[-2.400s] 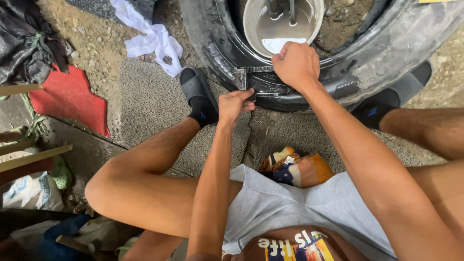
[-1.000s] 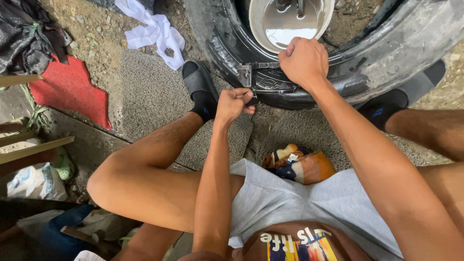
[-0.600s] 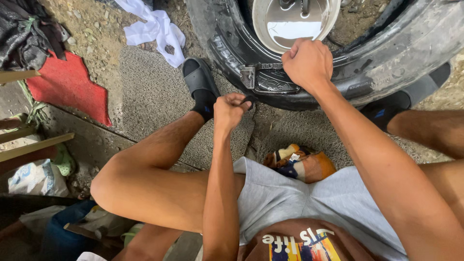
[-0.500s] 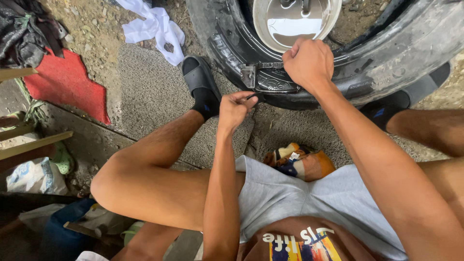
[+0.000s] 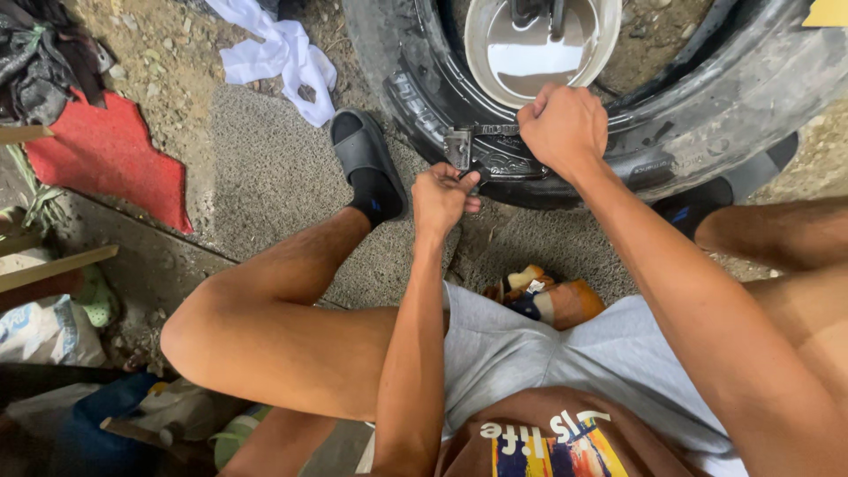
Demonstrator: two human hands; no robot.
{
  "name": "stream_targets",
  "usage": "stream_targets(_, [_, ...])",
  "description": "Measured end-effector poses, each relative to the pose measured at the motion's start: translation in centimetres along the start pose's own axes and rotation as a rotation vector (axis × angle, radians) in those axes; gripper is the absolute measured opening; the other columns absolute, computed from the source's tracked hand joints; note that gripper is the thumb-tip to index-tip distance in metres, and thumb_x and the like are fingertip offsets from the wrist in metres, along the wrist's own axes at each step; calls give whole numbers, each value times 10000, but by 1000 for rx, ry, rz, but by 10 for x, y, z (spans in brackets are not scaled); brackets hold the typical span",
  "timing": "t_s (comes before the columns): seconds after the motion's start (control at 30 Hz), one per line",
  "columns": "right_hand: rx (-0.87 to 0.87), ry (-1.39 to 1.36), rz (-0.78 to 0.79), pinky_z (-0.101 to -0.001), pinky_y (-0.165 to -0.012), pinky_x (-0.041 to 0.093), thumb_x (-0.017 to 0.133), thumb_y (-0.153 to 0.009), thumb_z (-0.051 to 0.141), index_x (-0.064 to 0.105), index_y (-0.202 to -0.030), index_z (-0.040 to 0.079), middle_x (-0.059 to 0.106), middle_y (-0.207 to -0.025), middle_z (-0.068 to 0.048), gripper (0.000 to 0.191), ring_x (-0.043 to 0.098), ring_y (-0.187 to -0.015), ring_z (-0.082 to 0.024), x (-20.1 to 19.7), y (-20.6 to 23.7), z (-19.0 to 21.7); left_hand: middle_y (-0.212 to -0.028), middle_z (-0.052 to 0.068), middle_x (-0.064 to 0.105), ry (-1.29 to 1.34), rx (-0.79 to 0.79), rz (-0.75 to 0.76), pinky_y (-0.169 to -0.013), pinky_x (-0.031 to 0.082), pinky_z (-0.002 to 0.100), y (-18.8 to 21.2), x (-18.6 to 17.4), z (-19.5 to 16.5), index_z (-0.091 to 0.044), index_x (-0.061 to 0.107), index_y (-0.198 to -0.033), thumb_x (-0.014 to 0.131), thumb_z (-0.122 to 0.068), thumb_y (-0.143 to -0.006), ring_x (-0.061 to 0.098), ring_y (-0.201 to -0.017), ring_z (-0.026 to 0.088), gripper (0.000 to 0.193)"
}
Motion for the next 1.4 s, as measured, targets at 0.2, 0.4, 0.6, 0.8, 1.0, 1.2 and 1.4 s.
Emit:
stream_targets(0.2, [-7,-71,-7,-468,-804,548,700,-886,260,731,-819,66,717,-770,-187,208,697,-774,-400,3,3,-6,-717,126,728,197,121,15,-508,559,254,-3,0,6,77,698,-848,855,-54,-782,691,-554,123,214])
stream_targets(0.4, [1,-75,0,-457,-801,551,691,-905,244,718,-812,49,708,-756,-182,218,699,-745,-385,1,4,-6,-665,122,733,143,-4,-102,-495,543,242,-5,2,18,60,714,-817,864,-99,-776,674,-523,124,223])
stream_targets(0.6, [-16,-72,-31,-468,-797,542,721,-877,262,733,-794,52,707,-727,-194,226,692,-749,-396,-2,4,-3,-653,111,711,231,-106,-155,-457,564,293,5,7,5,81,681,-794,834,-163,-806,671,-489,143,288])
stream_targets(0.8, [-30,-76,-48,-466,-797,548,712,-884,256,737,-795,56,710,-746,-200,220,694,-742,-401,1,2,-5,-651,144,707,179,-104,-119,-475,572,309,1,17,12,111,740,-766,774,-238,-872,669,-494,177,367])
stream_targets(1.0, [-58,-90,-84,-480,-773,541,732,-873,262,736,-776,51,703,-735,-209,233,689,-741,-413,-3,3,-3,-704,162,744,330,-78,117,-544,636,320,-17,19,25,121,749,-813,719,-171,-913,738,-555,209,310])
stream_targets(1.2, [-38,-90,-83,-471,-788,546,728,-868,263,729,-769,51,706,-727,-202,233,690,-746,-409,-1,2,-5,-686,193,703,144,-69,-50,-504,578,345,-14,16,23,151,737,-790,762,-188,-919,676,-523,223,363])
stream_targets(1.4, [-70,-84,-104,-481,-799,538,733,-867,255,738,-792,56,713,-785,-218,213,681,-788,-425,-4,2,-2,-712,146,752,205,-45,138,-492,623,318,-5,10,13,109,745,-935,679,-192,-914,723,-518,180,309])
Point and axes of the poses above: each hand's wrist, its own y-axis away from the middle knuckle, its own x-axis out of the palm, z = x × y, the point moved 6 cm from there along -y, towards the middle knuckle
